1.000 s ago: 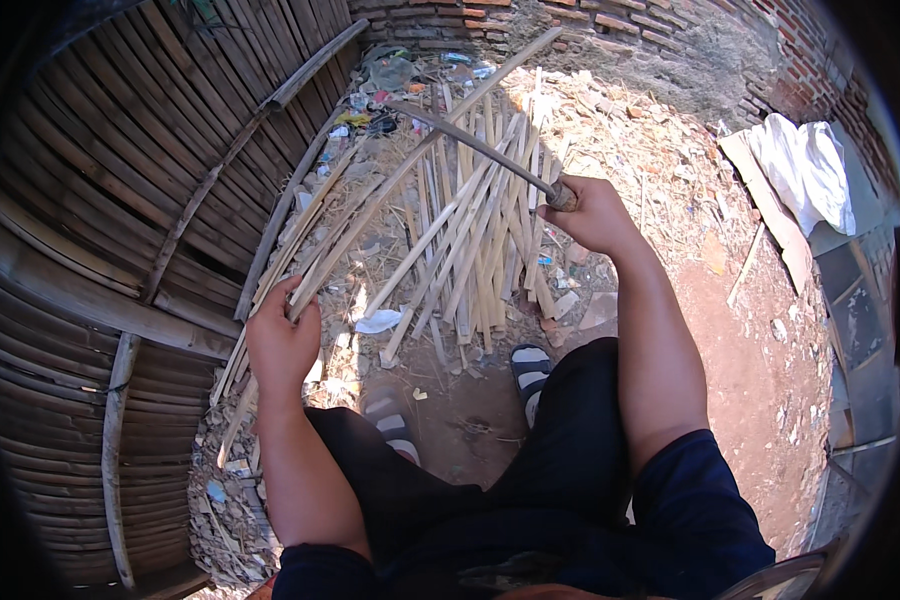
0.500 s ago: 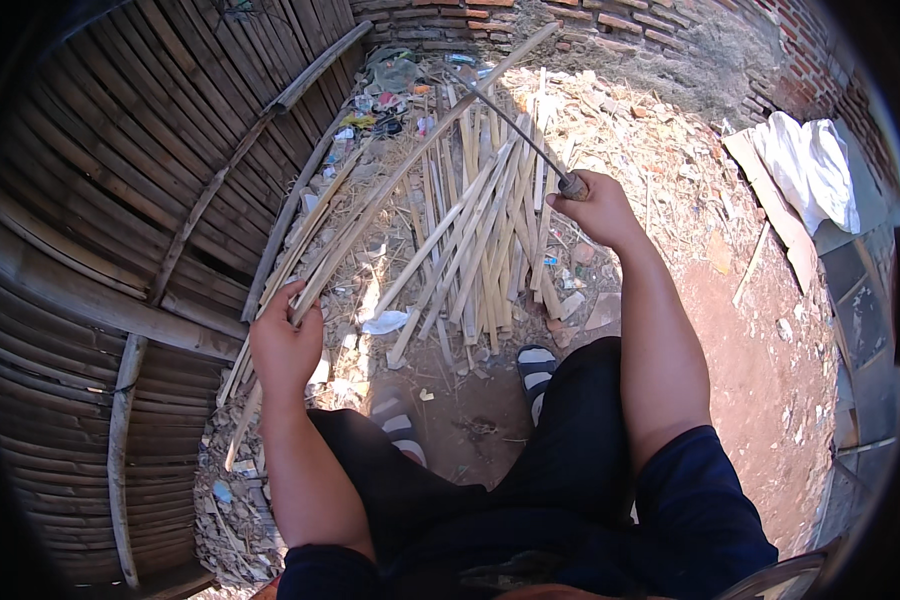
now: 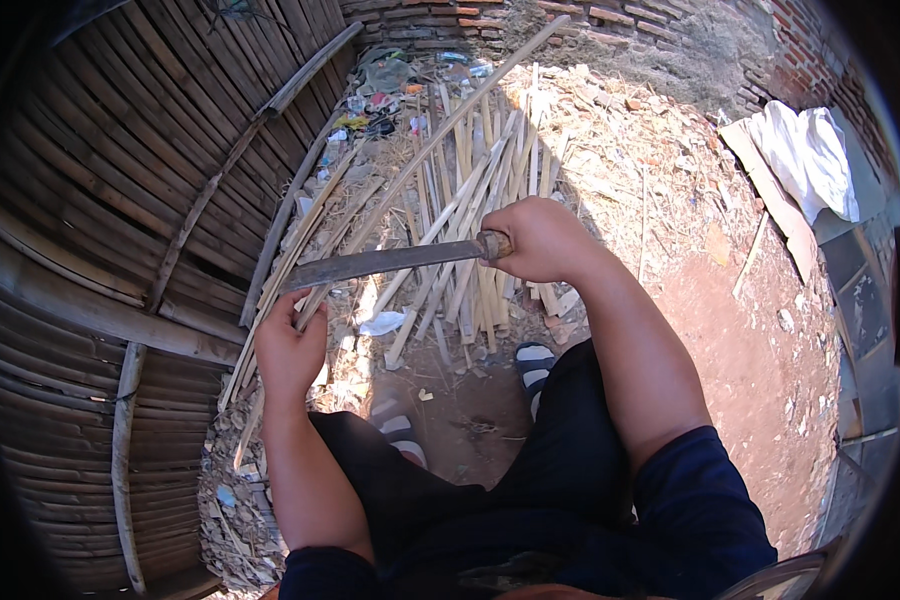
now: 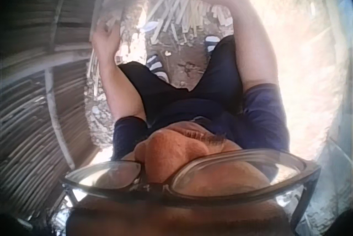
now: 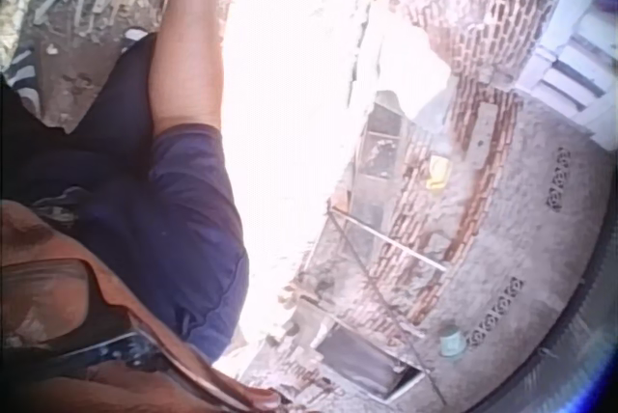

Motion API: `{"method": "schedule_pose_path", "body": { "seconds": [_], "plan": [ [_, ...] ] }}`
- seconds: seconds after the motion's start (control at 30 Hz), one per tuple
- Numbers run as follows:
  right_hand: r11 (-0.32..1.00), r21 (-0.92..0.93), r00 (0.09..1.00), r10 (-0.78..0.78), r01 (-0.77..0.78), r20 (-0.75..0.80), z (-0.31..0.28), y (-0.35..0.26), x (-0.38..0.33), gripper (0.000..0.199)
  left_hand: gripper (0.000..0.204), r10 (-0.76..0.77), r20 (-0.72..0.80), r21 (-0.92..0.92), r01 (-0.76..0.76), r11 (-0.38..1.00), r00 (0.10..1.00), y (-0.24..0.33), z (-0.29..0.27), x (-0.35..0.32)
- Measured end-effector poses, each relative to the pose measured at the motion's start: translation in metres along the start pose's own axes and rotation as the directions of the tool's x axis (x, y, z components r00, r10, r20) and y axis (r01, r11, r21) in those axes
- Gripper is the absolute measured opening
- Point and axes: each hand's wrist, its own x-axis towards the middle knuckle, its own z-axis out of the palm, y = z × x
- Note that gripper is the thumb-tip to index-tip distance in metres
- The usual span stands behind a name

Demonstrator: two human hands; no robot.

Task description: The person whittles and shapes a thin strip of bamboo using a large machete, repeatedly shaving off small layers to refine its thickness.

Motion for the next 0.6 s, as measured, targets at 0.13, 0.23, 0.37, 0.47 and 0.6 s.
{"method": "schedule_pose_path", "body": {
  "seconds": [0.13,0.23,0.37,0.47,0.6],
  "plan": [
    [0.958,0.209,0.965,0.225,-0.195,-0.132,-0.007,0.039,0.0,0.036,0.039,0.028,-0.065,-0.046,-0.031,0.998,0.997,-0.001,-0.003,0.0],
    [0.864,0.388,0.883,0.421,-0.321,-0.209,-0.001,0.076,-0.004,0.037,0.039,0.02,-0.072,-0.016,-0.021,1.0,0.997,-0.005,-0.004,0.002],
    [0.871,0.382,0.893,0.403,-0.308,-0.199,0.002,0.078,-0.008,0.039,0.038,0.017,-0.051,0.014,-0.016,1.0,0.999,0.002,-0.004,0.002],
    [0.954,0.216,0.968,0.233,-0.209,-0.097,-0.004,0.041,-0.008,0.039,0.037,-0.027,-0.036,-0.024,0.026,0.999,0.999,0.003,0.002,-0.001],
    [0.998,0.057,0.998,0.009,-0.013,0.069,0.002,0.007,-0.002,0.037,0.037,-0.023,0.012,0.026,0.023,0.999,1.0,0.009,0.001,-0.002]
  ]
}}
